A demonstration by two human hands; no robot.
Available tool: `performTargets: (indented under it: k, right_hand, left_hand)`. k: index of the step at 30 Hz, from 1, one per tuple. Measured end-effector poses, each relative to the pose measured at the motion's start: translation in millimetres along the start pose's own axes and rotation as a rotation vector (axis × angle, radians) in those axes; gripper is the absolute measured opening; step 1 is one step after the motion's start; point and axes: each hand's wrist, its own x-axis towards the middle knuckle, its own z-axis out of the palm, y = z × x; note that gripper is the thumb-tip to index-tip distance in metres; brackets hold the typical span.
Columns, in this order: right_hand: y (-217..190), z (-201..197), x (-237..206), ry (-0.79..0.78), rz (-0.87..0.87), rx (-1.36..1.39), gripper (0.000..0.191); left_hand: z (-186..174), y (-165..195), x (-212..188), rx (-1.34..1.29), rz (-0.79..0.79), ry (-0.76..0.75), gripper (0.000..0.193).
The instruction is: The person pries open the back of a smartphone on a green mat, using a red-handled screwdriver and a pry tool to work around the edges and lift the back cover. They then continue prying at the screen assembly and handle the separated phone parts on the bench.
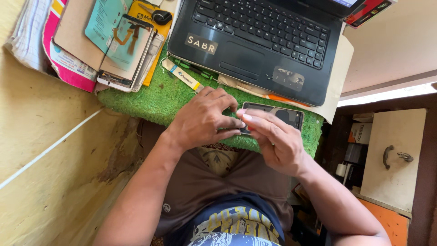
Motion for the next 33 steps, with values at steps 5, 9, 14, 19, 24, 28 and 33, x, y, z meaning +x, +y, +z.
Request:
performTargets:
  k: [5,9,14,19,24,28,33]
  right_hand:
    - [-0.4,2.7,-1.3,0.065,0.061,-0.066,0.034]
    - [0.2,5.4,-2.0,0.125,0.031,-0.02,0.034]
    - [-4.7,-0.5,4.3,0.011,0.048,0.004,0.034]
    - [-5.4,2.7,5.8,0.146,-0.002,-0.228,0.034]
    - [3.1,-2.1,-5.5,0.012,0.015,0.005,0.028]
    - [5.5,6.4,-8.2,0.192,0.154,-0.173,0.031]
    - [-2.9,-1.1,-5.4,0.018,0.072,0.027,0.029]
  left_hand:
    - [-0.6,-0.4,-0.8,0.001,-0.009,-0.008,0.017]
    - [-0.3,-0.2,-0.5,0.012,-0.007,-0.02,0.017]
    - [0.4,0.0,-1.1,0.025,-0.004,-0.006,0.018]
    - [-0.1,-1.4,-0.9,0.007,-0.004,-0.008,0.016]
    - [0.1,-1.0,-0.7,0.021,0.013,0.011,0.015]
    - [0.8,0.1,-0.5,0.002,-0.007,-0.015,0.016]
    - [1.4,0.3,-1.1,0.008,-0.01,0.005,0.014]
